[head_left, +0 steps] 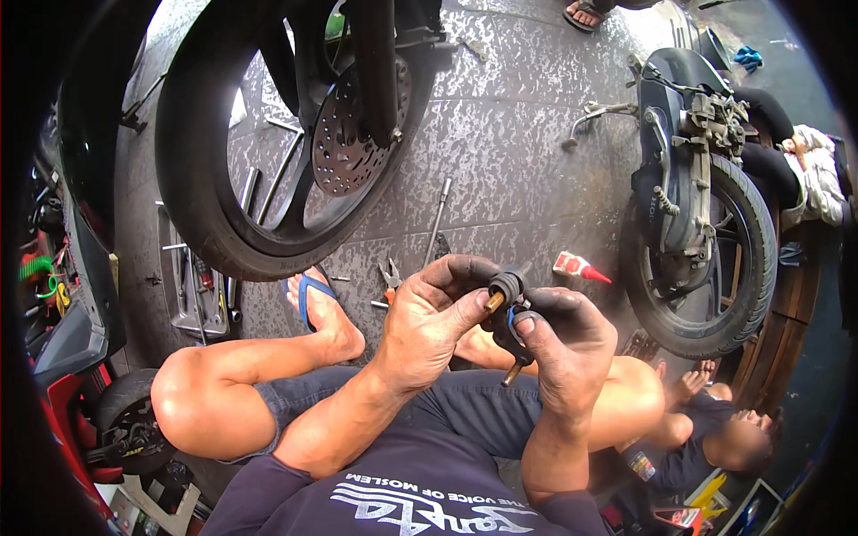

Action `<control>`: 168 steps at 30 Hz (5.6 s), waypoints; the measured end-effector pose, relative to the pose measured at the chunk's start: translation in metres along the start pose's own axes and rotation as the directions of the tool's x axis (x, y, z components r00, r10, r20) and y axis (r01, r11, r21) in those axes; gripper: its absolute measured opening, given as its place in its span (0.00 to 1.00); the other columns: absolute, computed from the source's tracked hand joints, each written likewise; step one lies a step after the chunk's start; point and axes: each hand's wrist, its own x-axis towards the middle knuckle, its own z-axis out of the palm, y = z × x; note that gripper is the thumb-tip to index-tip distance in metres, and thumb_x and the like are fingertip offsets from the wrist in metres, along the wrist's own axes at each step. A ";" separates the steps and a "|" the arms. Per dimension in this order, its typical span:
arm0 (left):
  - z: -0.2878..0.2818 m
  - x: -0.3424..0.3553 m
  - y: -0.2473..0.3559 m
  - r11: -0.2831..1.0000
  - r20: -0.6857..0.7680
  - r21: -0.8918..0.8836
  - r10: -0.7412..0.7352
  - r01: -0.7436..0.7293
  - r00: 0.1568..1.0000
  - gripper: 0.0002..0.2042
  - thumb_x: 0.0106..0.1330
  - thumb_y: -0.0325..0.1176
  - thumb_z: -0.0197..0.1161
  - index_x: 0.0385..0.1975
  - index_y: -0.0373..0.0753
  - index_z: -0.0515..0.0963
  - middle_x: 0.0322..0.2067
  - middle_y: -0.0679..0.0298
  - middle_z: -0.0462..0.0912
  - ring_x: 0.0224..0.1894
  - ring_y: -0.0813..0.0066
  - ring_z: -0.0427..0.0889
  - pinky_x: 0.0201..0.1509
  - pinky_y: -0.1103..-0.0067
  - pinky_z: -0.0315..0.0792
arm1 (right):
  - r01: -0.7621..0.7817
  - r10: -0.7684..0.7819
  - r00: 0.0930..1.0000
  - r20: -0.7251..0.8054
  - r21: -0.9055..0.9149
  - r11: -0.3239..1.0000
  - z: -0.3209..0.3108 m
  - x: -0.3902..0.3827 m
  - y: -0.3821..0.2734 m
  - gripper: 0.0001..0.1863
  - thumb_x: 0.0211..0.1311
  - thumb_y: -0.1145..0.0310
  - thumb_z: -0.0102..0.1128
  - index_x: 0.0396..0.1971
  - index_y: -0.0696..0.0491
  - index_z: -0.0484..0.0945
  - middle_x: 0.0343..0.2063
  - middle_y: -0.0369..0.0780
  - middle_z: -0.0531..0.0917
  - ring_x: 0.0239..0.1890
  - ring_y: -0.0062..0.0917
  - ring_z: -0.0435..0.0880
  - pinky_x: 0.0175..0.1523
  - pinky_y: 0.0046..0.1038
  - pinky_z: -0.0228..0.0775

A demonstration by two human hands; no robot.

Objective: The person removes the brake caliper from a motorcycle, uses pliers to handle internal components, and applies a red substance to the assembly before reattaching it to the wheel.

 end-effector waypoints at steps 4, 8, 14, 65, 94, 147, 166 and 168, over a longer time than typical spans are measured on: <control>-0.001 0.000 -0.003 1.000 0.028 -0.005 0.012 -0.012 1.000 0.12 0.66 0.25 0.64 0.48 0.35 0.76 0.42 0.60 0.84 0.45 0.75 0.83 0.53 0.76 0.77 | 0.015 -0.015 1.000 0.010 -0.048 0.999 -0.001 0.000 0.000 0.13 0.55 0.84 0.67 0.42 0.66 0.82 0.35 0.40 0.85 0.41 0.19 0.79 0.52 0.22 0.69; 0.000 -0.002 -0.001 1.000 0.032 -0.022 -0.019 0.020 0.999 0.12 0.66 0.25 0.64 0.47 0.34 0.76 0.42 0.60 0.84 0.45 0.74 0.83 0.53 0.76 0.77 | 0.020 -0.021 1.000 -0.012 -0.082 0.996 0.000 -0.002 0.003 0.13 0.55 0.83 0.67 0.42 0.66 0.82 0.34 0.40 0.85 0.39 0.18 0.79 0.48 0.19 0.70; 0.004 -0.004 0.004 0.999 0.001 -0.003 -0.054 0.054 0.999 0.12 0.65 0.24 0.65 0.47 0.33 0.77 0.43 0.60 0.84 0.46 0.74 0.82 0.56 0.75 0.76 | 0.030 -0.031 0.999 -0.014 -0.080 0.996 -0.003 -0.002 0.004 0.12 0.57 0.81 0.66 0.42 0.66 0.82 0.33 0.39 0.85 0.33 0.17 0.81 0.42 0.18 0.73; 0.000 -0.005 0.005 0.966 0.080 -0.113 -0.226 0.234 0.971 0.13 0.69 0.28 0.61 0.51 0.34 0.76 0.48 0.56 0.82 0.50 0.68 0.82 0.54 0.71 0.78 | -0.201 0.188 0.978 0.087 0.174 0.964 -0.013 0.002 0.004 0.11 0.56 0.79 0.68 0.39 0.66 0.81 0.32 0.40 0.85 0.33 0.19 0.83 0.44 0.20 0.75; 0.008 -0.001 -0.009 0.860 0.156 -0.397 -0.280 0.320 0.947 0.18 0.72 0.29 0.56 0.59 0.31 0.70 0.45 0.55 0.82 0.46 0.69 0.84 0.50 0.72 0.81 | 0.168 -0.193 0.981 -0.023 -0.399 0.901 0.001 -0.008 0.002 0.09 0.52 0.82 0.68 0.35 0.63 0.82 0.29 0.42 0.84 0.30 0.20 0.82 0.37 0.21 0.72; 0.004 -0.013 -0.008 0.828 0.084 -0.348 -0.440 0.440 0.894 0.13 0.73 0.30 0.54 0.52 0.30 0.75 0.35 0.58 0.82 0.31 0.77 0.80 0.31 0.80 0.80 | 0.090 -0.051 0.968 0.246 -0.148 0.985 -0.022 0.001 -0.001 0.26 0.56 0.82 0.61 0.57 0.69 0.72 0.49 0.49 0.79 0.53 0.29 0.77 0.59 0.28 0.67; -0.009 -0.012 -0.013 0.624 0.278 -0.516 -0.526 0.587 0.804 0.12 0.76 0.36 0.50 0.42 0.32 0.73 0.26 0.62 0.77 0.22 0.81 0.74 0.17 0.85 0.72 | 0.390 -0.291 0.914 0.282 -0.417 0.821 -0.022 0.009 0.005 0.22 0.51 0.83 0.61 0.50 0.62 0.79 0.47 0.49 0.82 0.47 0.33 0.84 0.52 0.28 0.74; -0.010 -0.014 -0.015 0.616 0.292 -0.525 -0.518 0.588 0.804 0.13 0.76 0.36 0.49 0.43 0.31 0.73 0.26 0.62 0.76 0.22 0.82 0.74 0.17 0.85 0.71 | 0.388 -0.286 0.914 0.287 -0.419 0.821 -0.023 0.008 0.005 0.22 0.51 0.83 0.62 0.50 0.62 0.79 0.46 0.49 0.82 0.45 0.32 0.84 0.49 0.27 0.75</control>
